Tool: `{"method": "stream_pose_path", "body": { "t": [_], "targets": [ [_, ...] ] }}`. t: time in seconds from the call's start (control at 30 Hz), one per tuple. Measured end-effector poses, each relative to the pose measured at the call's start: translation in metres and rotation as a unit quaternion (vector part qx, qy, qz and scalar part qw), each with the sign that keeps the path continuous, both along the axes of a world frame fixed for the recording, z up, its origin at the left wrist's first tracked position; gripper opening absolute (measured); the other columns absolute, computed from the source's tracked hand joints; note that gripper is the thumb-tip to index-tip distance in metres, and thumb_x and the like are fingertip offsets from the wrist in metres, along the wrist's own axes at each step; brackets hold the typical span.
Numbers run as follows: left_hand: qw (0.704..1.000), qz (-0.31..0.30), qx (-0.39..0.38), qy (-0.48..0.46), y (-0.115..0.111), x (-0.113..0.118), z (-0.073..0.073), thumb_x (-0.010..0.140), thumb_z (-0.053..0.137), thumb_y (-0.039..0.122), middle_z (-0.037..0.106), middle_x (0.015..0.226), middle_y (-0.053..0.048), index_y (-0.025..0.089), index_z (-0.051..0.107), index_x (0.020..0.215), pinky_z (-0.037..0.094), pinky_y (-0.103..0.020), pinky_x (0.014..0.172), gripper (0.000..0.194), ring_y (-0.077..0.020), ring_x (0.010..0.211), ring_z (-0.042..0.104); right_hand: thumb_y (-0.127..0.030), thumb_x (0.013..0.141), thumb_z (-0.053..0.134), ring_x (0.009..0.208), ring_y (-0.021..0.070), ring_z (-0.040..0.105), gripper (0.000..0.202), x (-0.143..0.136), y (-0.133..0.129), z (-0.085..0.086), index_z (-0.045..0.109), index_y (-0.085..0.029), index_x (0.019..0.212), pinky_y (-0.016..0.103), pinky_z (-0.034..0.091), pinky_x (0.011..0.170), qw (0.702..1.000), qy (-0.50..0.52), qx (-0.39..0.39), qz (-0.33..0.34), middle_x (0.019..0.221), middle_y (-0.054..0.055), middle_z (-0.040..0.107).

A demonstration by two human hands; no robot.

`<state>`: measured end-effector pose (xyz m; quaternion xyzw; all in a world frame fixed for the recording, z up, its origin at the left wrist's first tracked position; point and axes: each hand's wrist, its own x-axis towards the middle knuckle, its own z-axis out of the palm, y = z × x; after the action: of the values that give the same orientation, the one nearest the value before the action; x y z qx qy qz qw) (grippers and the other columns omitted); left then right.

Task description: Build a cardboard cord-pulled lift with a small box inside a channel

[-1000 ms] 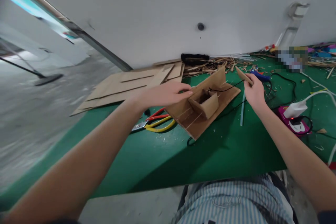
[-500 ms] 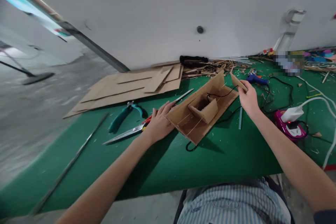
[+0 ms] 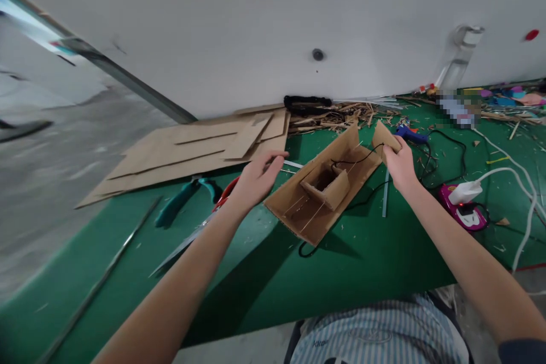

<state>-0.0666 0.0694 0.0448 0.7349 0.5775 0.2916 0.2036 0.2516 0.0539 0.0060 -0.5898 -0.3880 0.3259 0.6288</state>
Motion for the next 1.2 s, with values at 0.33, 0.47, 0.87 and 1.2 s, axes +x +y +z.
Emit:
{"method": "stream_pose_path", "body": {
  "t": [0.33,0.47,0.87,1.2],
  "targets": [
    [0.927,-0.109,-0.225,-0.278,-0.054,0.027,0.015,0.075,0.062,0.028,0.055,0.147,-0.005,0.025,0.053,0.135,0.044,-0.045,0.113,0.061,-0.0319,0.137,0.049,-0.036,0.07,0.063,0.08,0.0172,0.056,0.031,0.002,-0.004,0.004,0.066,-0.02,0.097,0.029,0.042,0.071,0.999,-0.032,0.002,0.026,0.086,0.001,0.065],
    [0.936,-0.072,-0.221,-0.264,-0.092,0.033,0.02,0.074,0.054,0.023,0.051,0.15,-0.004,0.027,0.049,0.139,0.039,-0.05,0.117,0.065,-0.0309,0.14,0.045,-0.037,0.073,0.063,0.077,0.0176,0.057,0.032,0.005,0.004,0.008,0.068,-0.02,0.1,0.03,0.043,0.068,0.996,-0.072,0.002,0.047,0.09,0.003,0.068],
    [0.922,-0.003,-0.179,-0.343,0.038,0.059,0.027,0.085,0.06,0.049,0.059,0.135,-0.012,0.022,0.058,0.12,0.044,-0.052,0.106,0.044,-0.0305,0.131,0.053,-0.029,0.075,0.059,0.09,0.0248,0.062,0.026,-0.034,0.076,-0.015,0.058,-0.02,0.099,0.045,0.051,0.09,0.979,-0.12,0.039,0.158,0.095,0.007,0.067],
    [0.892,-0.128,-0.214,-0.378,0.064,0.063,-0.023,0.077,0.072,0.055,0.048,0.15,-0.012,0.025,0.049,0.139,0.036,-0.048,0.113,0.073,-0.0321,0.14,0.043,-0.027,0.076,0.054,0.089,0.0218,0.064,0.021,-0.041,0.077,-0.036,0.052,-0.023,0.097,0.039,0.052,0.084,0.972,-0.11,0.075,0.194,0.093,0.005,0.066]
  ]
}}
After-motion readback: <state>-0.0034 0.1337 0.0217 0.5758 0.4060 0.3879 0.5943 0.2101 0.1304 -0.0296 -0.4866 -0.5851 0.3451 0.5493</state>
